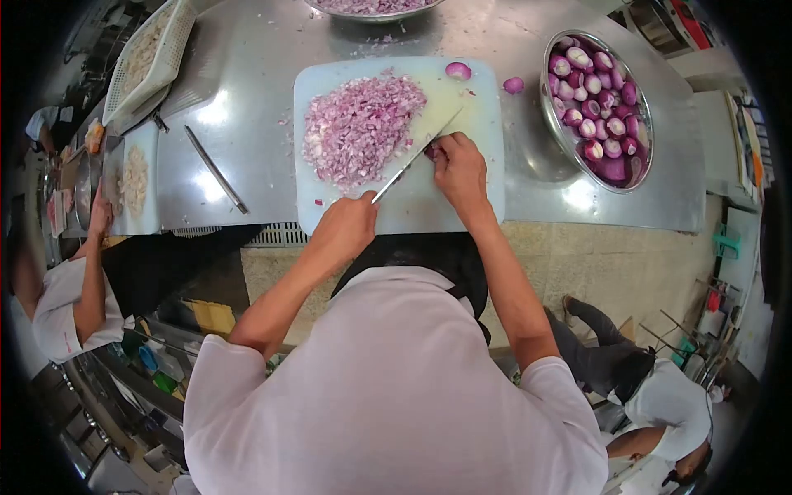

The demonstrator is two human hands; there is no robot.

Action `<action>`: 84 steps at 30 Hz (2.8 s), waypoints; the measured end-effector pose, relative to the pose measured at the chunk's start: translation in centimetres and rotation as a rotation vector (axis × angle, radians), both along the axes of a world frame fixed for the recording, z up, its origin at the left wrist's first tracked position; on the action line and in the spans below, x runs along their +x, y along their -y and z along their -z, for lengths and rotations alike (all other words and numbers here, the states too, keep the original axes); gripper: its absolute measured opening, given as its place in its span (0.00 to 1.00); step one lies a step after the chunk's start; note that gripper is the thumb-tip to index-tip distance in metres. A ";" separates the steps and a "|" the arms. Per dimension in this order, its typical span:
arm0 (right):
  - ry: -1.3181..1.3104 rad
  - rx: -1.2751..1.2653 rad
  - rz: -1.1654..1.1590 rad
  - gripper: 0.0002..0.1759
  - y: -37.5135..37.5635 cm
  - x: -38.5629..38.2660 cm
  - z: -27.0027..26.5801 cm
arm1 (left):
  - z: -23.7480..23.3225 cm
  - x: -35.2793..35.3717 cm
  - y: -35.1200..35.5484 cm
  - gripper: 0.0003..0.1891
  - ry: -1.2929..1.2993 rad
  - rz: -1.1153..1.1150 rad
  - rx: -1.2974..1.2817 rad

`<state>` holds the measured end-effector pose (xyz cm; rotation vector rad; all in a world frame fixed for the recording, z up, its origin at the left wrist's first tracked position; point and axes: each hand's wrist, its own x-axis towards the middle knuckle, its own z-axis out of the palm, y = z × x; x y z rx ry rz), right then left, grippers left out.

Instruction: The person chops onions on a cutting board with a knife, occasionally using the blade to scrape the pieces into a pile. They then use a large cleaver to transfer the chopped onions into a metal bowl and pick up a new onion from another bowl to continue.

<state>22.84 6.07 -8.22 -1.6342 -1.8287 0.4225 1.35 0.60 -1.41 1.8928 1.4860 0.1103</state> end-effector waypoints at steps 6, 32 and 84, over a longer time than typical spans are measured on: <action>-0.058 0.067 0.023 0.06 1.0 -0.2 0.4 | 0.6 -0.4 0.1 0.11 0.021 0.052 0.067; -0.173 0.156 0.111 0.05 2.1 -0.5 1.6 | -0.2 -0.8 -0.3 0.11 0.010 0.104 -0.013; -0.214 0.088 0.095 0.07 1.4 0.4 1.7 | 0.9 0.5 -0.8 0.09 0.076 0.007 0.052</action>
